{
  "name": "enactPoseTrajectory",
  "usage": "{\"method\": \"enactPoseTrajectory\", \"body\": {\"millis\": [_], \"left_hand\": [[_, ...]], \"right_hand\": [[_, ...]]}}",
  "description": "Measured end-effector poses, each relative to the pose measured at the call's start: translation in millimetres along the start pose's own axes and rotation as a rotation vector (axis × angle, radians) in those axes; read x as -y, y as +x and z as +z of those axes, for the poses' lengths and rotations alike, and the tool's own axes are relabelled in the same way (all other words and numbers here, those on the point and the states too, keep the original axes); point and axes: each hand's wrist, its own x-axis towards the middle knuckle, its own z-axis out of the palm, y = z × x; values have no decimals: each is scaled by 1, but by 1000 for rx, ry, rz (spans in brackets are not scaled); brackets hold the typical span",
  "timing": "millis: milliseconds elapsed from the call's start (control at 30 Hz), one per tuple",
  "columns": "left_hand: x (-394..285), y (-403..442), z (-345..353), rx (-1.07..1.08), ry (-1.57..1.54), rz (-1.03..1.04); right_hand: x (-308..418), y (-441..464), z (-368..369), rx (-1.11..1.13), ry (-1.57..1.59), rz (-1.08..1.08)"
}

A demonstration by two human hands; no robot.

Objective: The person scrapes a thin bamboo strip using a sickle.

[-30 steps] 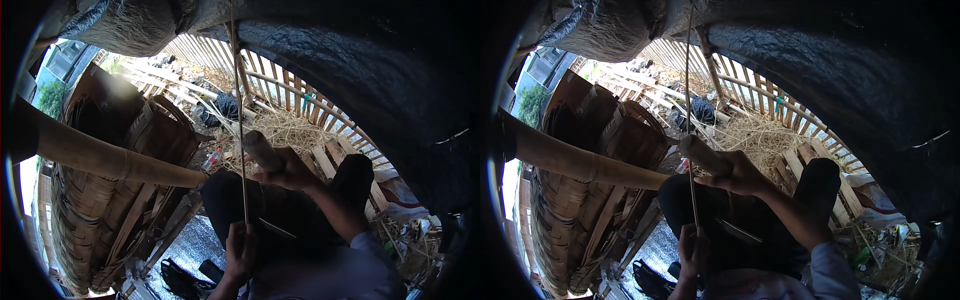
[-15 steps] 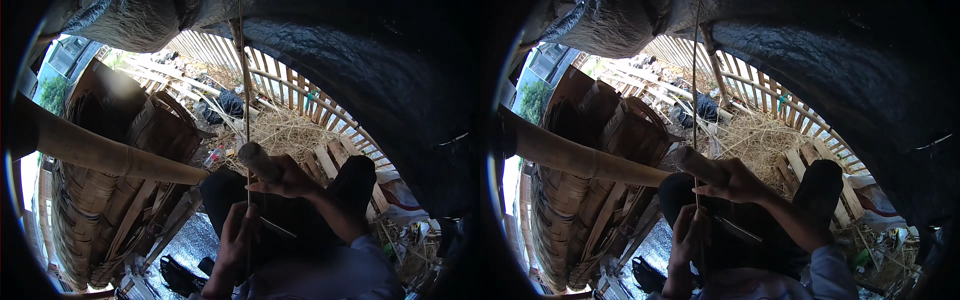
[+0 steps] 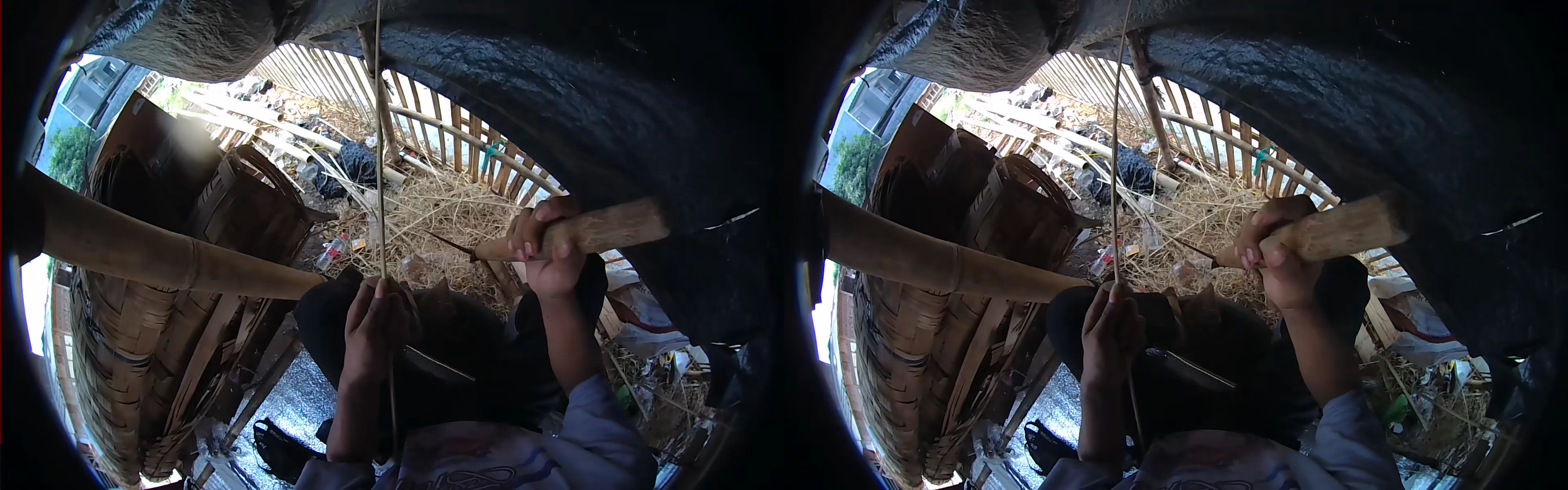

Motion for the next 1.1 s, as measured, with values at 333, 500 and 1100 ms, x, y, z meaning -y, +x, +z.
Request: {"method": "enactPoseTrajectory", "body": {"millis": [333,500,1100], "left_hand": [[12,13,0,151,-317,-156],[7,8,4,142,-330,-192],[8,6,-26,6,-351,-156]], "right_hand": [[60,-12,48,540,75,-420],[61,-21,68,544,132,-462],[23,-45,82,1012,-177,-427]]}}
